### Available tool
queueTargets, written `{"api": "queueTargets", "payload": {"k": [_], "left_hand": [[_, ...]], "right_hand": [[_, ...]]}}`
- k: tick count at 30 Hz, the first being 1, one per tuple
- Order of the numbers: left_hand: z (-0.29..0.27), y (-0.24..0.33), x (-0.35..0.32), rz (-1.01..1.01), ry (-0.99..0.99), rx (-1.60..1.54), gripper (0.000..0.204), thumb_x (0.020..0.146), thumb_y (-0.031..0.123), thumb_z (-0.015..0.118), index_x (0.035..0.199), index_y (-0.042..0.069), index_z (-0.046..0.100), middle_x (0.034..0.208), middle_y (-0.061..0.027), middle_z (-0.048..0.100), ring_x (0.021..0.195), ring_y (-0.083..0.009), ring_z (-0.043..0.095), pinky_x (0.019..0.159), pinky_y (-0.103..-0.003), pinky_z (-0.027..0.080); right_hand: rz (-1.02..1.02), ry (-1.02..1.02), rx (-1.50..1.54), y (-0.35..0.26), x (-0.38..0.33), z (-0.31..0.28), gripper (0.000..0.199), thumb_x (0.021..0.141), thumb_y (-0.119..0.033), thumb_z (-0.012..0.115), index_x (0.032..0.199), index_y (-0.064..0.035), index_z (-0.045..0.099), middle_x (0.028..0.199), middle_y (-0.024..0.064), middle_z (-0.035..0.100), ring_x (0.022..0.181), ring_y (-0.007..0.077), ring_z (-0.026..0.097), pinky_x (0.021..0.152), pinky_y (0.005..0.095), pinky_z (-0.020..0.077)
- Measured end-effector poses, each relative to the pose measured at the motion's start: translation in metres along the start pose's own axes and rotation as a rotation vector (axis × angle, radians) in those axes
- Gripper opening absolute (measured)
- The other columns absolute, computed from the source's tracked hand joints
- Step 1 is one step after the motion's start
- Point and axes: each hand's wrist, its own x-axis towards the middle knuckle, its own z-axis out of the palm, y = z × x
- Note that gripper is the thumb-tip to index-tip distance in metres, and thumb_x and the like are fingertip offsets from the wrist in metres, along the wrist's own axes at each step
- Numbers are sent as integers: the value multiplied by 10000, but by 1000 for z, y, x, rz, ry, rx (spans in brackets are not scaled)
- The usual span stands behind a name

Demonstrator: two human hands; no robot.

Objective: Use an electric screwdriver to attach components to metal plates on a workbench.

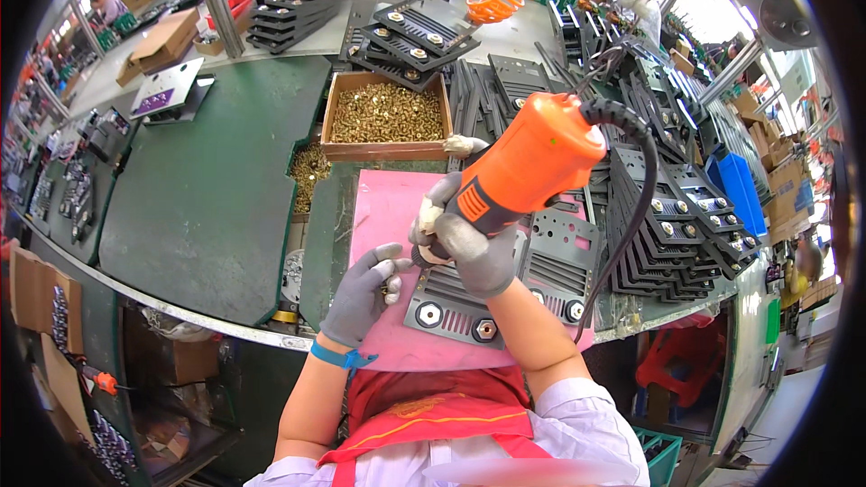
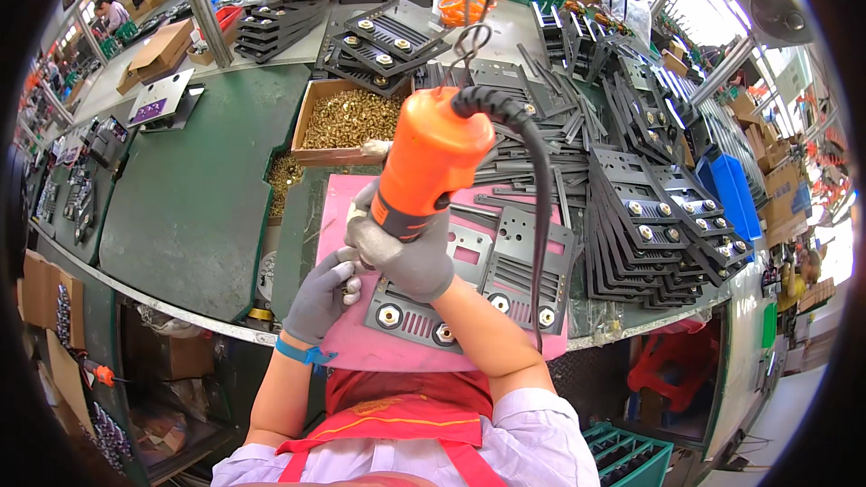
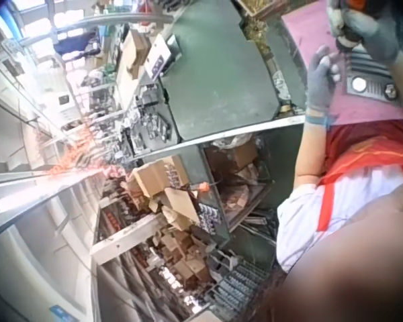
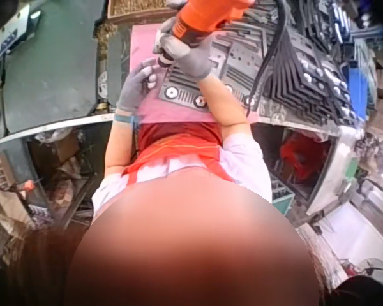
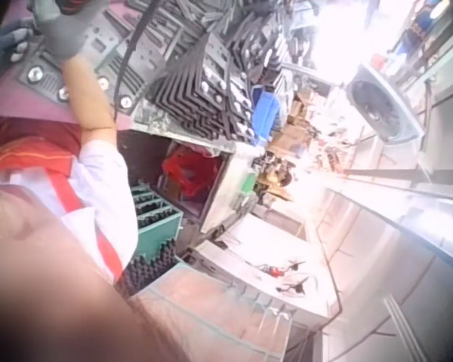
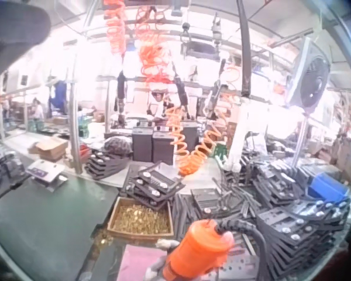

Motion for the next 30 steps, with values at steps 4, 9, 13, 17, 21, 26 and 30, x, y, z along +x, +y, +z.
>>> {"api": "queueTargets", "payload": {"k": [4, 9, 13, 17, 21, 26, 30], "left_hand": [[-7, -4, 2, 3, -59, -23, 308, 980, 126, 431, 1245, -7, 514, 977, -53, 625, 705, -72, 526, 599, -217, 439], [7, -1, -4, 22, -60, 82, 343, 1021, 239, 402, 1207, -5, 555, 888, -17, 623, 658, -55, 499, 573, -201, 417], [7, 3, -5, -14, -116, 151, 369, 1030, 305, 415, 1158, 0, 579, 802, -2, 596, 593, -52, 453, 521, -188, 382], [14, 4, -5, -72, -53, 105, 398, 1026, 387, 432, 1047, 22, 590, 738, 8, 555, 540, -38, 386, 442, -170, 306], [11, -3, 1, -189, -101, -197, 383, 1022, 402, 438, 998, 40, 562, 740, 8, 538, 518, -35, 356, 405, -162, 268], [11, -4, 2, -218, -97, -255, 357, 1022, 391, 438, 990, 51, 546, 741, 8, 519, 513, -35, 341, 397, -159, 262], [11, -4, 3, -217, -140, -300, 338, 1029, 376, 426, 975, 61, 537, 755, 7, 509, 509, -36, 325, 401, -165, 270]], "right_hand": [[-118, -38, -115, 16, -1, -3, 615, 802, 79, 552, 1345, -74, 307, 787, 71, 554, 638, 162, 583, 496, 277, 468], [-137, 81, -52, 10, -2, 5, 89, 755, 44, 635, 801, -24, 601, 712, 4, 618, 631, 80, 582, 583, 242, 475], [-194, 99, -43, 8, -5, 5, 109, 748, 48, 637, 820, -23, 598, 721, 4, 614, 651, 79, 583, 597, 245, 480], [-183, 62, 1, 2, -7, 4, 115, 745, 45, 644, 820, -28, 597, 720, 2, 609, 659, 79, 581, 605, 244, 480], [-181, -19, -54, 10, -9, -9, 281, 785, 70, 580, 1024, -49, 496, 772, 34, 587, 670, 127, 580, 555, 261, 471], [-202, -51, -126, 11, -9, -10, 410, 831, 78, 518, 1201, -64, 416, 819, 69, 571, 675, 167, 573, 482, 271, 444], [-142, 66, 19, 1, -11, -3, 151, 753, 45, 646, 868, -32, 587, 766, 6, 608, 674, 88, 582, 625, 255, 492]]}}
